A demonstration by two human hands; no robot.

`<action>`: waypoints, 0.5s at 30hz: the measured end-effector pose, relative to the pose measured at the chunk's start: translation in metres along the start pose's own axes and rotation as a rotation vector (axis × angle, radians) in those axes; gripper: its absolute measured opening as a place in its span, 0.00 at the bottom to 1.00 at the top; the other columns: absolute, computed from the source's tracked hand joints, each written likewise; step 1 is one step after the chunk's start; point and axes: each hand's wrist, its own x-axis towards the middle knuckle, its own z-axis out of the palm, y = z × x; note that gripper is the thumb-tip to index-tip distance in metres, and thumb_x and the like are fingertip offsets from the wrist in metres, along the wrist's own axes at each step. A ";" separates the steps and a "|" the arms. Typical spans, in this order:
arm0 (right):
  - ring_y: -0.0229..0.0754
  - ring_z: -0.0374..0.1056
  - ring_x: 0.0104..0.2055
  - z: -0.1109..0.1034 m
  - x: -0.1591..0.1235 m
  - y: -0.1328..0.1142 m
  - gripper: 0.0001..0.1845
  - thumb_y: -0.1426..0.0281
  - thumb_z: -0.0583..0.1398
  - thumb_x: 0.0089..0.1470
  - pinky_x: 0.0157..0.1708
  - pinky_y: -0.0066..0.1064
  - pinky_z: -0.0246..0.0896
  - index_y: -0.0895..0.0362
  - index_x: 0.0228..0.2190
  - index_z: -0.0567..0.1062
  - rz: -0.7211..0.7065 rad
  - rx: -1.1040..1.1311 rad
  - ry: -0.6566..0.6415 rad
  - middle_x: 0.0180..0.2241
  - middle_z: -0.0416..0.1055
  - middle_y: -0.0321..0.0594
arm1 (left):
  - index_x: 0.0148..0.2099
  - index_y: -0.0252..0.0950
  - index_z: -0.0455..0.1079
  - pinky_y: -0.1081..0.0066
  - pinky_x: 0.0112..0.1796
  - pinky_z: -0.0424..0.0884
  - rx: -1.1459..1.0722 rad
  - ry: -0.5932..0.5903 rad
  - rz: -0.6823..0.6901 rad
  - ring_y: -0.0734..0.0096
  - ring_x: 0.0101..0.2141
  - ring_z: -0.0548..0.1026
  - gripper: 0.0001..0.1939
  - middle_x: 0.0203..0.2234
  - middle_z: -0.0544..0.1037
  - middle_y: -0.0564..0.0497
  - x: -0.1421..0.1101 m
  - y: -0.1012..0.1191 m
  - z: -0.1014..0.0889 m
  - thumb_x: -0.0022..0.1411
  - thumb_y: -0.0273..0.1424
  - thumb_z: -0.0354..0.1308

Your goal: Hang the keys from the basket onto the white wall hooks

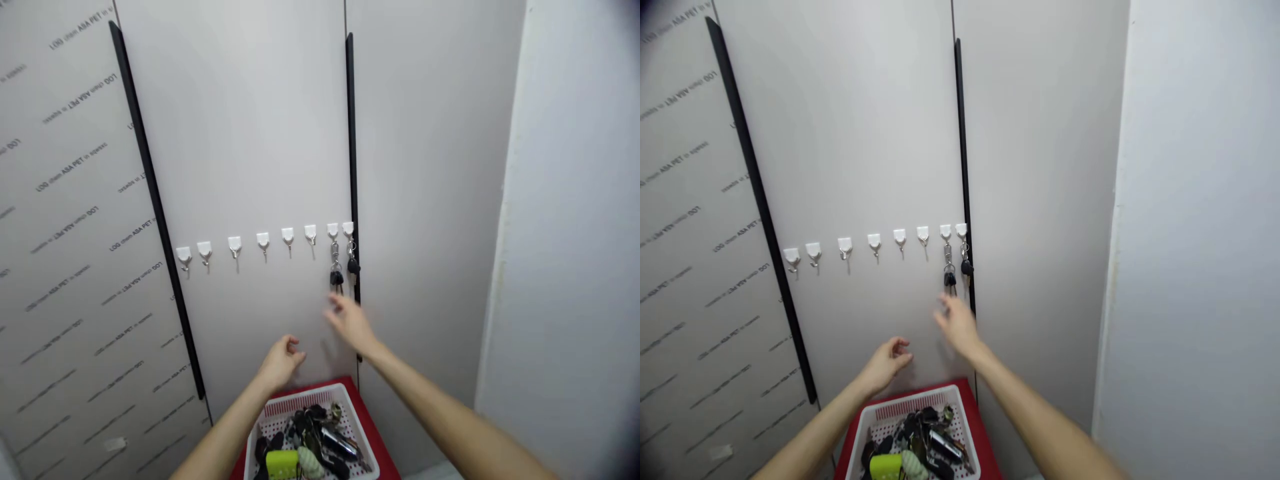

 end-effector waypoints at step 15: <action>0.35 0.58 0.27 -0.091 0.097 -0.006 0.14 0.65 0.45 0.43 0.25 0.24 0.50 0.59 0.25 0.66 0.028 -0.173 0.378 0.24 0.64 0.38 | 0.30 0.32 0.61 0.76 0.25 0.61 -0.201 0.367 0.292 0.74 0.25 0.67 0.12 0.23 0.69 0.49 0.092 0.166 0.024 0.48 0.35 0.43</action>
